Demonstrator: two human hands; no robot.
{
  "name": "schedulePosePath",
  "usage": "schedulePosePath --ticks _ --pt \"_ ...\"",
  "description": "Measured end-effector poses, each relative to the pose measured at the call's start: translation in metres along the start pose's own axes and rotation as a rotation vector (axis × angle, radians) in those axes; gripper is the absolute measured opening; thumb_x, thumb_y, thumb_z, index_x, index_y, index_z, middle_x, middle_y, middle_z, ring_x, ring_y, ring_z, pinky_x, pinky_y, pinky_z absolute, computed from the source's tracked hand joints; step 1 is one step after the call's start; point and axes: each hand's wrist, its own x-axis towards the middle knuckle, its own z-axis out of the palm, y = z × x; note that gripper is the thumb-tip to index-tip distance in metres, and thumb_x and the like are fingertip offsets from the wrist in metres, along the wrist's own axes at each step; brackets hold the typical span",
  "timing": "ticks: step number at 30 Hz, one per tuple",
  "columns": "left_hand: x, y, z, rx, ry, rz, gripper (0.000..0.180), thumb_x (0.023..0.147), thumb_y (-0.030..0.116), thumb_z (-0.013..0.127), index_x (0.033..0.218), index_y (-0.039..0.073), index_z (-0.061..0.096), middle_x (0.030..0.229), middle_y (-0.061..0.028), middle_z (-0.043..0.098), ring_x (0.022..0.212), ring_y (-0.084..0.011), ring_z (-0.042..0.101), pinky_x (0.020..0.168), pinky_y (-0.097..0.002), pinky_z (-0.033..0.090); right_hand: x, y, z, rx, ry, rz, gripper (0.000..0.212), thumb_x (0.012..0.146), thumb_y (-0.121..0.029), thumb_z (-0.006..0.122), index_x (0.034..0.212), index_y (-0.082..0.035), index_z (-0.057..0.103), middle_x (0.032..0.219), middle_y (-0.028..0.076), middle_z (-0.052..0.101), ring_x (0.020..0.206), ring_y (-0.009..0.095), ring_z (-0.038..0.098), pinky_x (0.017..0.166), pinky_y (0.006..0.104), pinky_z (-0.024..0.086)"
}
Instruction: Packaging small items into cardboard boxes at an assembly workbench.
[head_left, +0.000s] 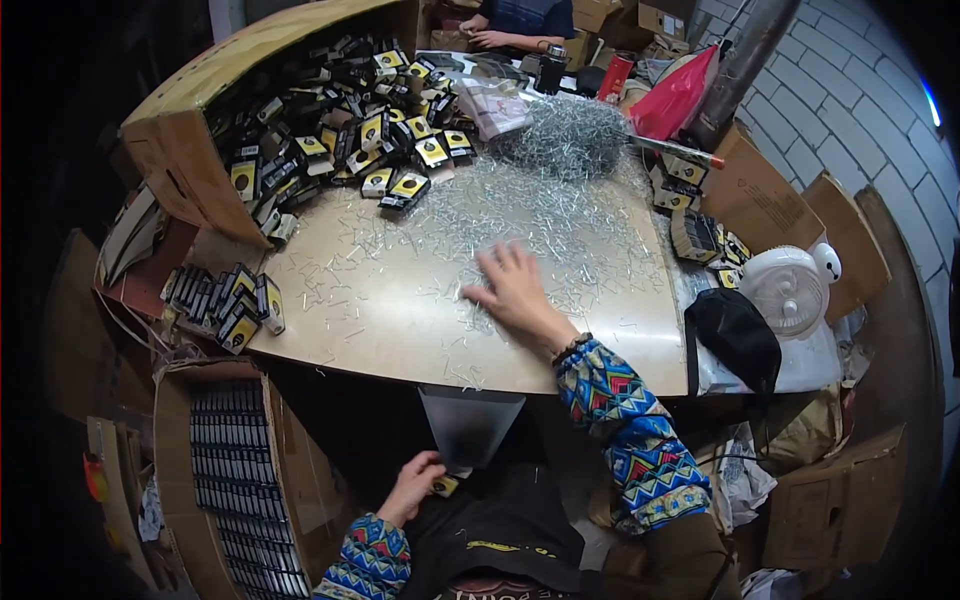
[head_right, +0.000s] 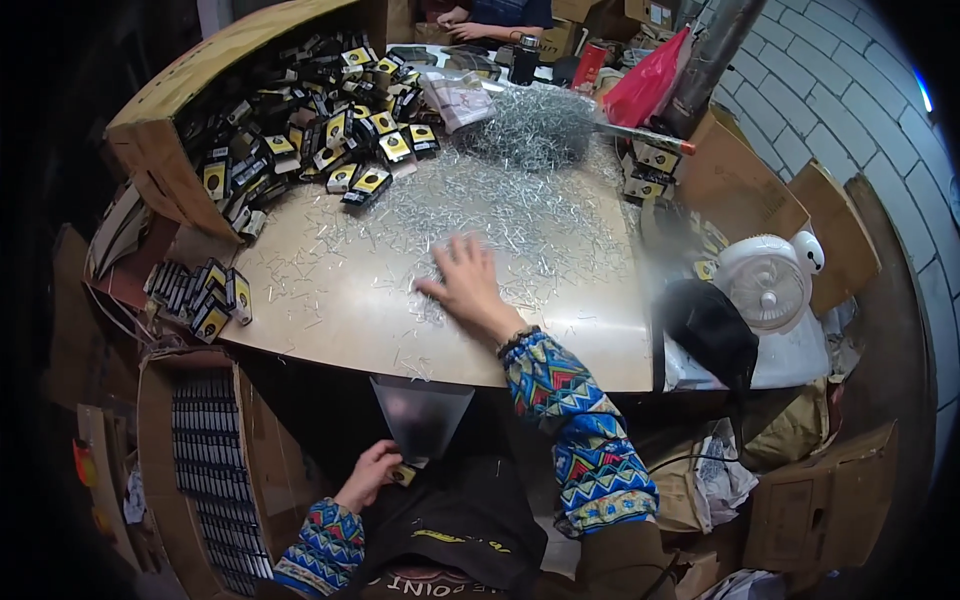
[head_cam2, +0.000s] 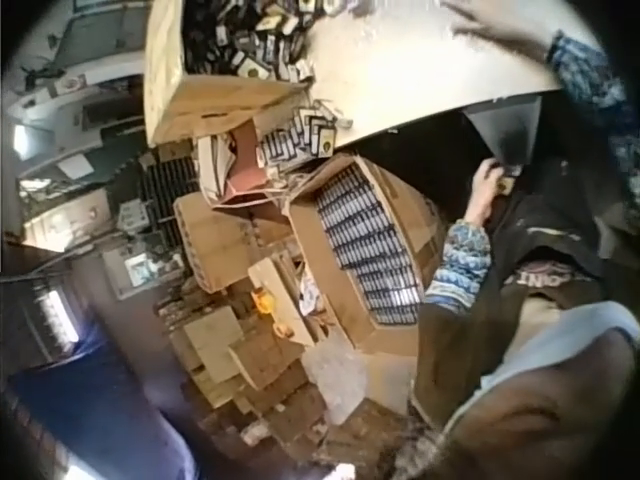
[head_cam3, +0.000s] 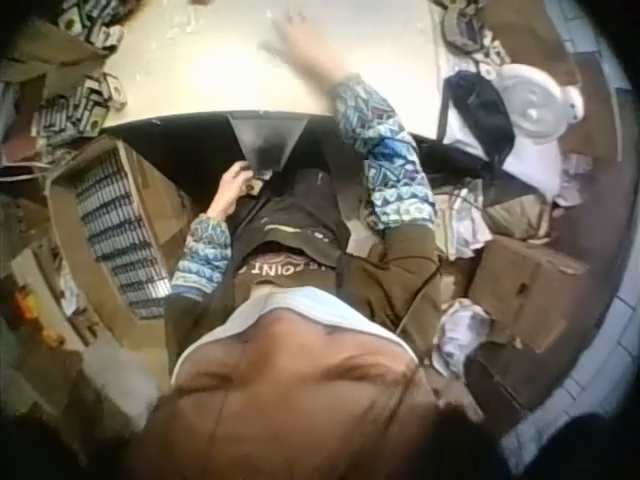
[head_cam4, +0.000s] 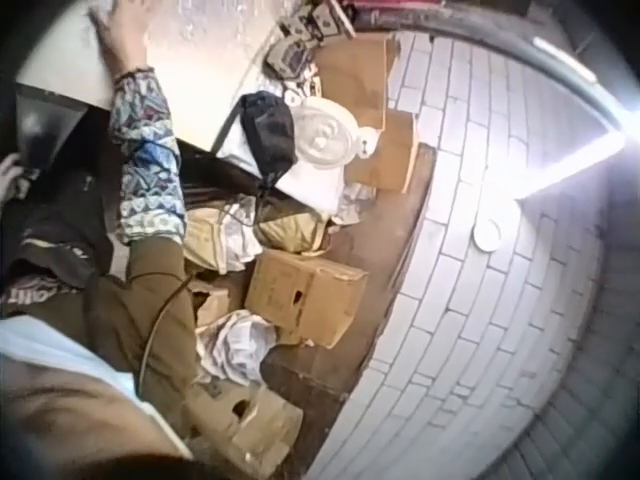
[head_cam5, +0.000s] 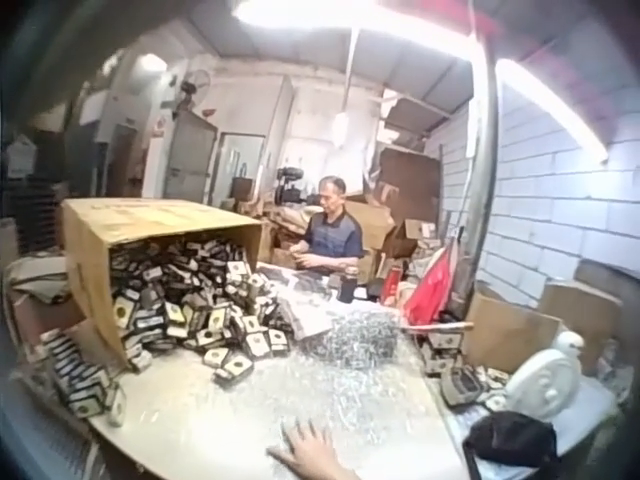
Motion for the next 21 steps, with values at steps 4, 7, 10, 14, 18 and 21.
schedulePosePath --ticks 4,7,10,14,18,21 --pt "0.006 -0.006 0.001 -0.052 -0.109 -0.019 0.025 0.091 0.011 0.06 0.115 0.006 0.06 0.088 0.0012 0.06 0.07 -0.0051 0.055 0.057 -0.0189 0.043 0.01 0.026 -0.001 0.303 -0.053 0.3 0.022 0.086 -0.022 0.067 0.101 -0.007 0.07 0.107 0.013 0.068 0.1 0.029 0.062 0.085 0.0396 0.05" --pt "0.007 -0.011 0.003 -0.052 -0.164 -0.037 0.027 0.091 0.011 0.06 0.117 0.005 0.06 0.096 -0.0017 0.064 0.082 -0.0092 0.061 0.064 -0.0227 0.049 0.024 0.035 -0.016 0.562 0.015 0.409 0.014 0.085 -0.014 0.067 0.094 -0.004 0.072 0.096 0.012 0.071 0.082 0.022 0.067 0.074 0.0323 0.053" --pt "0.003 -0.005 0.009 -0.222 -0.199 -0.102 0.029 0.091 0.01 0.059 0.119 0.006 0.057 0.104 -0.0039 0.064 0.093 -0.0136 0.063 0.074 -0.0297 0.055 0.044 0.03 -0.045 0.663 0.134 0.378 0.012 0.086 -0.011 0.067 0.093 -0.002 0.072 0.09 0.01 0.072 0.074 0.016 0.067 0.069 0.0272 0.053" --pt "0.002 -0.003 0.012 -0.387 -0.212 -0.134 0.03 0.093 0.011 0.057 0.122 0.007 0.054 0.113 -0.0056 0.062 0.101 -0.0183 0.064 0.082 -0.0407 0.056 0.048 0.021 -0.069 0.72 0.094 0.345 0.016 0.087 -0.008 0.066 0.101 -0.002 0.071 0.093 0.008 0.073 0.079 0.013 0.068 0.07 0.0252 0.053" --pt "0.0 -0.002 0.021 -0.415 -0.212 -0.182 0.027 0.093 0.012 0.056 0.12 0.007 0.055 0.111 -0.0054 0.062 0.101 -0.0189 0.064 0.082 -0.0417 0.056 -0.001 0.018 -0.057 0.588 -0.107 0.194 0.034 0.086 -0.018 0.07 0.116 -0.003 0.065 0.102 0.014 0.071 0.089 0.024 0.068 0.079 0.035 0.053" --pt "-0.007 -0.005 0.021 -0.43 -0.18 -0.174 0.027 0.093 0.012 0.056 0.12 0.007 0.055 0.111 -0.0053 0.062 0.101 -0.019 0.064 0.082 -0.0421 0.056 -0.052 -0.012 -0.054 0.278 -0.223 0.014 0.041 0.086 -0.028 0.07 0.119 -0.005 0.063 0.124 0.019 0.06 0.112 0.038 0.056 0.094 0.0461 0.045"
